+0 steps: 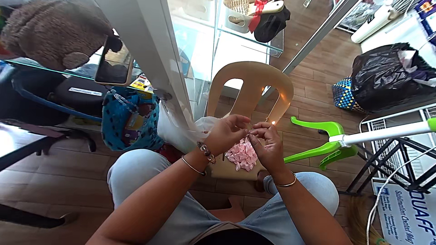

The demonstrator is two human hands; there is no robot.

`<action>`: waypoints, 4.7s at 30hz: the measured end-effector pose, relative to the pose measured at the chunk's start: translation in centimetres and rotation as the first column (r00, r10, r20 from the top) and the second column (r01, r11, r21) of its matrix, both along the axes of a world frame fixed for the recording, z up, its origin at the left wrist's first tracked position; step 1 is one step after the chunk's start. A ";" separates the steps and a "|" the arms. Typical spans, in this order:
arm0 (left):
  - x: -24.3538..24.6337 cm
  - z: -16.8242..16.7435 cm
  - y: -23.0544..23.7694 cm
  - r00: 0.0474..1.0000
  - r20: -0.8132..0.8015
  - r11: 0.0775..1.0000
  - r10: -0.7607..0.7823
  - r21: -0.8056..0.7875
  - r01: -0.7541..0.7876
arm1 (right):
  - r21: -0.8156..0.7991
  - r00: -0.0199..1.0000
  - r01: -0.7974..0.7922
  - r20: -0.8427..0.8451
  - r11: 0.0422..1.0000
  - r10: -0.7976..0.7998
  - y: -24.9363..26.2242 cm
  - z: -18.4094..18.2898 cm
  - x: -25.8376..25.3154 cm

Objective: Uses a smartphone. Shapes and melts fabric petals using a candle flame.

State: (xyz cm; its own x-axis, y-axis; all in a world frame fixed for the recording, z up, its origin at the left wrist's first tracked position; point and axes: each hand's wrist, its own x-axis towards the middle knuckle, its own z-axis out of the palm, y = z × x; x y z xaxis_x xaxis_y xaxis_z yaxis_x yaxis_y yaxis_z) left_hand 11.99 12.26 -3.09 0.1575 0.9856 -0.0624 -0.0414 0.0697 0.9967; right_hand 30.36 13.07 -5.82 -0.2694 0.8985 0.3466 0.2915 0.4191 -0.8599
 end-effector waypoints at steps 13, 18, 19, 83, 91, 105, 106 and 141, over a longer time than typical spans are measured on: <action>-0.6 -0.2 0.4 0.995 -0.007 0.991 -0.098 0.093 0.098 | -0.119 0.997 0.020 -0.077 0.993 -0.029 -0.2 0.3 -0.1; -0.7 0.1 0.4 0.993 -0.011 0.990 -0.113 0.078 0.114 | -0.159 0.998 -0.016 -0.065 0.987 0.006 0.0 0.5 0.3; -0.7 0.1 0.4 0.993 -0.012 0.991 -0.115 0.073 0.116 | -0.145 0.998 -0.019 -0.060 0.989 0.010 0.0 0.5 0.3; 0.4 -1.0 -0.5 0.931 0.365 0.976 0.027 -0.212 0.055 | 0.275 0.993 0.035 0.096 0.961 -0.063 1.0 0.7 0.2; 0.4 -0.4 -0.1 0.935 0.339 0.957 0.101 -0.288 0.001 | 0.462 0.961 0.013 0.240 0.887 -0.139 0.4 0.1 -0.2; 0.6 -0.2 0.7 0.963 0.177 0.947 0.203 -0.285 -0.147 | 0.499 0.829 0.000 0.484 0.867 -0.278 -0.4 0.0 -0.7; 0.5 0.0 0.7 0.964 0.177 0.949 0.199 -0.278 -0.145 | 0.406 0.883 0.013 0.424 0.914 -0.202 -0.2 0.3 -0.4; -0.4 -0.8 0.6 0.984 0.105 0.983 -0.146 0.128 0.133 | -0.791 0.740 -0.473 -0.595 0.388 -0.313 0.3 2.6 0.3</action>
State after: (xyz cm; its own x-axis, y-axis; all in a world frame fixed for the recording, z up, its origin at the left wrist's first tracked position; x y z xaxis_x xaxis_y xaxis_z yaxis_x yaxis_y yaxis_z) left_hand 11.63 12.84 -3.87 0.2931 0.9526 0.0809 -0.1526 -0.0369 0.9876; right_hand 30.70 13.37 -3.20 -0.4579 0.7332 -0.5027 -0.3941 -0.6743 -0.6245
